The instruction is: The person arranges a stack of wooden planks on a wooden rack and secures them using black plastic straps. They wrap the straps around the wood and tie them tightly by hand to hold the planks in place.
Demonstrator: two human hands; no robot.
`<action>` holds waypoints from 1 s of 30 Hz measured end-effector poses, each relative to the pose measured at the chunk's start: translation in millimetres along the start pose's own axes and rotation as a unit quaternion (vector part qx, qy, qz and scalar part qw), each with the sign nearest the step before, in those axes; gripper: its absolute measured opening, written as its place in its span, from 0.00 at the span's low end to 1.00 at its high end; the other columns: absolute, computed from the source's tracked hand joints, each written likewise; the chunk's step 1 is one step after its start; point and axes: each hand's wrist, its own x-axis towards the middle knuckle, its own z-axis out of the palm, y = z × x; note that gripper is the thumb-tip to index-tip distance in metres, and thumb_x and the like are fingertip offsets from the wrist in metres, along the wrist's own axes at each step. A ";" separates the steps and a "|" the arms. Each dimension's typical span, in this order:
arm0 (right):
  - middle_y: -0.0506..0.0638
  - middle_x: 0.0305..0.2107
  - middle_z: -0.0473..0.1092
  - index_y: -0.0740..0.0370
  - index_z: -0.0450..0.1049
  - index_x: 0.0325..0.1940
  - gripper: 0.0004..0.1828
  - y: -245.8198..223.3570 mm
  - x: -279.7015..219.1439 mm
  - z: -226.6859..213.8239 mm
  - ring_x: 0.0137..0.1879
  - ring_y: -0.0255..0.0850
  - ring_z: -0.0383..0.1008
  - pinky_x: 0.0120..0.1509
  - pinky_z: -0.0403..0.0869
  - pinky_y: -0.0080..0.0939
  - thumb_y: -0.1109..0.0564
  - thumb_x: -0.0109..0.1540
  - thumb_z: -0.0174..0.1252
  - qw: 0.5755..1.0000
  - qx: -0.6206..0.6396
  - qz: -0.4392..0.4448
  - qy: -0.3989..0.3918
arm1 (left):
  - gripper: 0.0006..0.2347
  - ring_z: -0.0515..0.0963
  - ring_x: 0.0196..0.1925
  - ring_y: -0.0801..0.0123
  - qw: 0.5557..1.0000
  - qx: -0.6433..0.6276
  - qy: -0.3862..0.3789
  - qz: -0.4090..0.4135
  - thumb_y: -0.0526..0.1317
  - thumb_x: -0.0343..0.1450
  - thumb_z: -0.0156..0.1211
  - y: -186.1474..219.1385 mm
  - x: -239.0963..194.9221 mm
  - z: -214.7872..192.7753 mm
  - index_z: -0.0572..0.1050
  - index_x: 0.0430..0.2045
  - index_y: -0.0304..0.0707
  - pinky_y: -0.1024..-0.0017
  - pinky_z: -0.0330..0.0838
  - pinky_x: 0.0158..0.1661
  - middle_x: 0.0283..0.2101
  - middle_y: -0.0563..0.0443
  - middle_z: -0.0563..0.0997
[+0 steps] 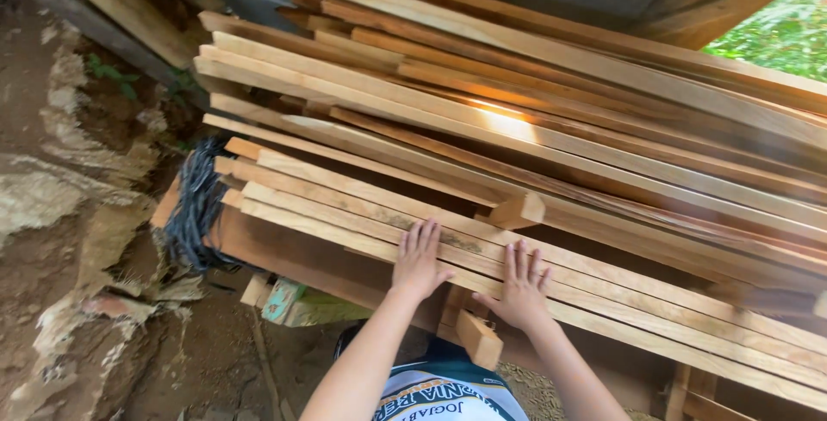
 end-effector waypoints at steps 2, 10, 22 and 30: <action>0.56 0.79 0.26 0.54 0.31 0.83 0.75 2.4 7.1 5.8 0.82 0.64 0.22 0.79 0.36 0.75 0.17 0.51 0.64 0.999 -0.030 0.009 -0.024 | 0.44 0.42 0.79 0.50 1.000 0.006 0.001 0.010 0.56 0.66 0.68 -9.5 0.7 4.8 0.51 0.73 0.37 0.49 0.38 0.74 0.78 0.44 0.47; 0.47 0.73 0.57 0.43 0.59 0.76 0.50 -9.3 28.9 -49.6 0.72 0.54 0.68 0.73 0.68 0.61 0.18 0.57 0.53 0.997 -0.060 0.024 -0.049 | 0.27 0.66 0.69 0.58 0.987 -0.079 0.044 0.136 0.52 0.70 0.63 -93.4 5.6 -23.9 0.67 0.65 0.50 0.53 0.61 0.64 0.65 0.51 0.70; 0.49 0.73 0.54 0.48 0.59 0.75 0.43 -361.8 100.8 -72.7 0.76 0.54 0.58 0.75 0.64 0.59 0.28 0.61 0.55 0.982 -0.011 -0.185 -0.047 | 0.29 0.57 0.73 0.47 0.987 0.019 0.158 0.005 0.48 0.66 0.69 -285.5 -24.8 -107.2 0.67 0.61 0.43 0.45 0.52 0.68 0.68 0.44 0.64; 0.57 0.76 0.46 0.57 0.55 0.77 0.46 -446.1 92.1 -23.3 0.81 0.62 0.39 0.79 0.47 0.71 0.34 0.62 0.61 0.984 0.077 -0.143 0.072 | 0.04 0.84 0.48 0.69 0.888 -0.259 0.363 0.113 0.37 0.70 0.66 -400.1 -40.0 -81.0 0.84 0.35 0.50 0.71 0.76 0.53 0.42 0.62 0.86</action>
